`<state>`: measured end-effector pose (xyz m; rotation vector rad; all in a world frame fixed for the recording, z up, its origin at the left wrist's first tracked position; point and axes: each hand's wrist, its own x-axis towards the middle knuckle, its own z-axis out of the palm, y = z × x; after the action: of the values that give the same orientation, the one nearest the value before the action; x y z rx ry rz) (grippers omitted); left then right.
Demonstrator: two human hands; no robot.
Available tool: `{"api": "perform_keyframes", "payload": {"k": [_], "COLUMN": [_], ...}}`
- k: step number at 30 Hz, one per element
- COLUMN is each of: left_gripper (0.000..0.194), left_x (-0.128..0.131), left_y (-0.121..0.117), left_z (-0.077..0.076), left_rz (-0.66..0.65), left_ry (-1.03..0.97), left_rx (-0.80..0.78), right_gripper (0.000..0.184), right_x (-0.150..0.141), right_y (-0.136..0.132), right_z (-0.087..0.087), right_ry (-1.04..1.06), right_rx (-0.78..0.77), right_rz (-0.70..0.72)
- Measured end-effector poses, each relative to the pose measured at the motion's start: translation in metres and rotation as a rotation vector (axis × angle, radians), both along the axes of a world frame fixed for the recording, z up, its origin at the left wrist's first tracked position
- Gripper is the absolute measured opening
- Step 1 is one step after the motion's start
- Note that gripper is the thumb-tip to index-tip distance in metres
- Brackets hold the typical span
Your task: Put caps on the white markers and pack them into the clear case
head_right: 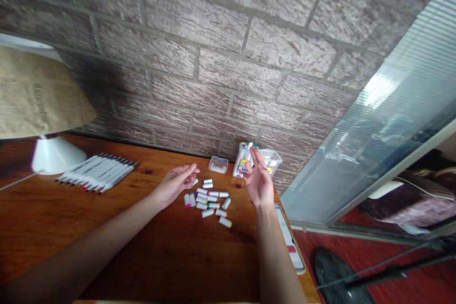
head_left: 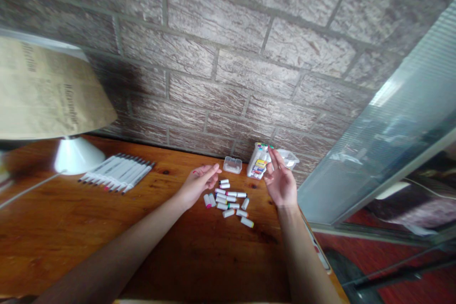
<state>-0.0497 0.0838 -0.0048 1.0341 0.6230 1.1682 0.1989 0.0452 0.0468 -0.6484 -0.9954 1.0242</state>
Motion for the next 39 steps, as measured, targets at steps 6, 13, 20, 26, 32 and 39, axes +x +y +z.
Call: {"api": "perform_keyframes", "payload": {"k": [6,13,20,26,32,39], "left_gripper": [0.047,0.047,0.044,0.035,0.018,0.018], "left_x": [0.001,-0.001,-0.005,-0.006,-0.011,-0.012], "left_y": [-0.002,0.0,0.008,0.011,0.017,0.021], "left_z": [0.003,0.003,-0.007,-0.017,-0.025,-0.033], "left_rz": [0.018,0.127,0.17,0.216,0.386,0.354], "left_ry": [0.043,0.26,0.402,0.497,0.625,0.777], "left_rx": [0.018,0.174,0.241,0.354,0.489,0.46], "right_gripper": [0.031,0.041,0.049,0.05,0.049,0.048], "right_x": [-0.008,-0.034,-0.039,-0.038,-0.037,-0.039], "right_y": [0.013,0.015,0.013,0.015,0.017,0.017], "right_z": [-0.019,-0.046,-0.051,-0.054,-0.059,-0.06], "right_ry": [-0.115,-0.799,-1.064,-1.054,-1.048,-1.082], "right_rx": [-0.158,-0.038,0.057,0.045,0.042,0.023], "right_rz": [-0.043,-0.114,-0.158,-0.163,-0.123,-0.118]}}
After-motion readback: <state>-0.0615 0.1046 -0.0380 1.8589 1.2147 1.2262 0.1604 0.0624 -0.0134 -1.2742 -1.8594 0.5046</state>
